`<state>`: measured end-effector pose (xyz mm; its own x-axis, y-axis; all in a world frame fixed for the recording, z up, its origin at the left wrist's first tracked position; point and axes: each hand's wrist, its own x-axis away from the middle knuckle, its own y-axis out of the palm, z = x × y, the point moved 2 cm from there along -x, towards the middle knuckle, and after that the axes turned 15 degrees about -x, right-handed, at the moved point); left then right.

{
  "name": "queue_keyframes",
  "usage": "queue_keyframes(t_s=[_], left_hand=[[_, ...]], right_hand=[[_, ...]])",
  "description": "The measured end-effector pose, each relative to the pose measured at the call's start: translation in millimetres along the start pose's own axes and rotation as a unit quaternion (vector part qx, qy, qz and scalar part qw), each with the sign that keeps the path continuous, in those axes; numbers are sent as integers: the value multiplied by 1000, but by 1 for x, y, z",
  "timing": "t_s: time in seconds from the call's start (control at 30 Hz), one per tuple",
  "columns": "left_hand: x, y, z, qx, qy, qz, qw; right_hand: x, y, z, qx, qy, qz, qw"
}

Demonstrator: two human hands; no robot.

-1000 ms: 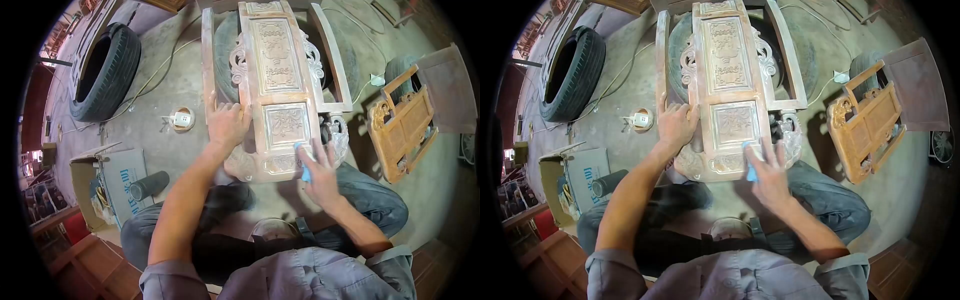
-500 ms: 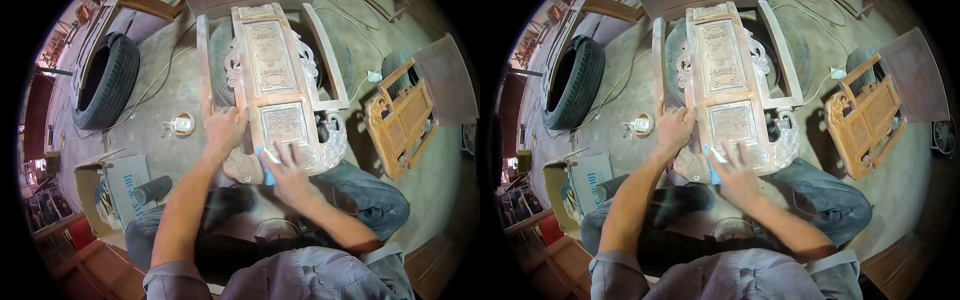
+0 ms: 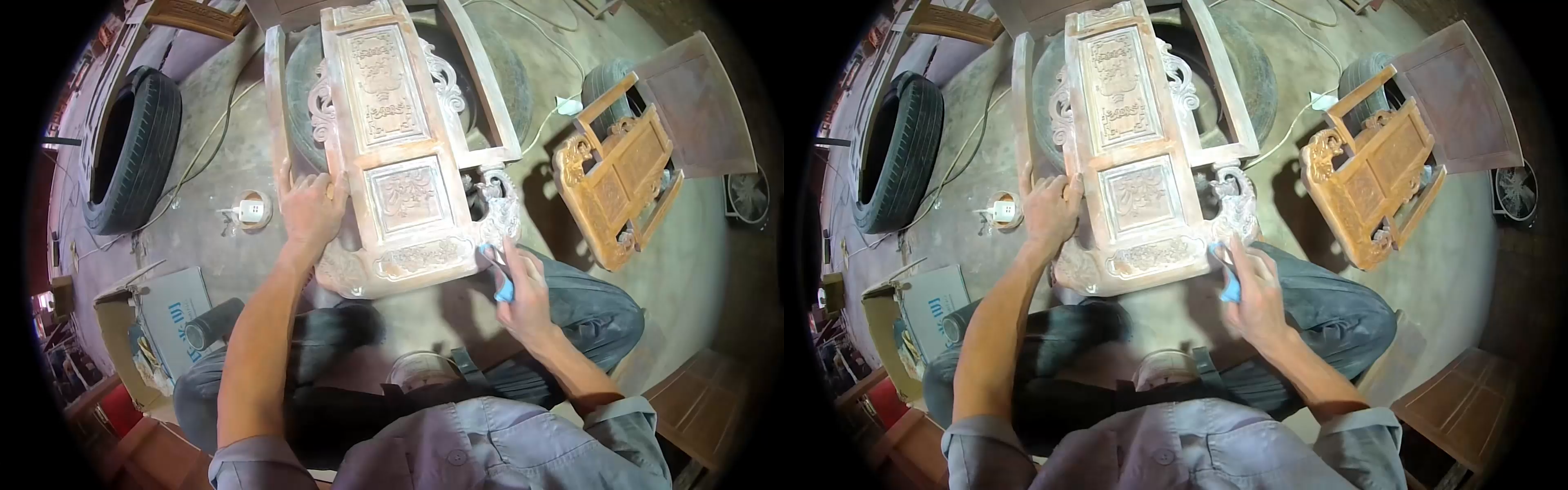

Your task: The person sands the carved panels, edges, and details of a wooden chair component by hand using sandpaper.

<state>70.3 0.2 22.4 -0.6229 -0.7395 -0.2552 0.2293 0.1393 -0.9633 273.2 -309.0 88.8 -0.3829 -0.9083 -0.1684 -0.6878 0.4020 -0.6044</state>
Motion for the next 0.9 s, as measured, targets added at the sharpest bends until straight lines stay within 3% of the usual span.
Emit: queue_keyframes(t_s=[0.13,0.23,0.9], left_hand=[[0,2,-2,-10,7,-1,1000],[0,0,-1,-8,8,-6,1000],[-2,4,-4,-6,8,25,1000]], right_hand=[[12,2,-10,84,-73,-23,993],[-5,20,-10,111,-51,-86,989],[-31,-10,15,122,-152,-223,955]])
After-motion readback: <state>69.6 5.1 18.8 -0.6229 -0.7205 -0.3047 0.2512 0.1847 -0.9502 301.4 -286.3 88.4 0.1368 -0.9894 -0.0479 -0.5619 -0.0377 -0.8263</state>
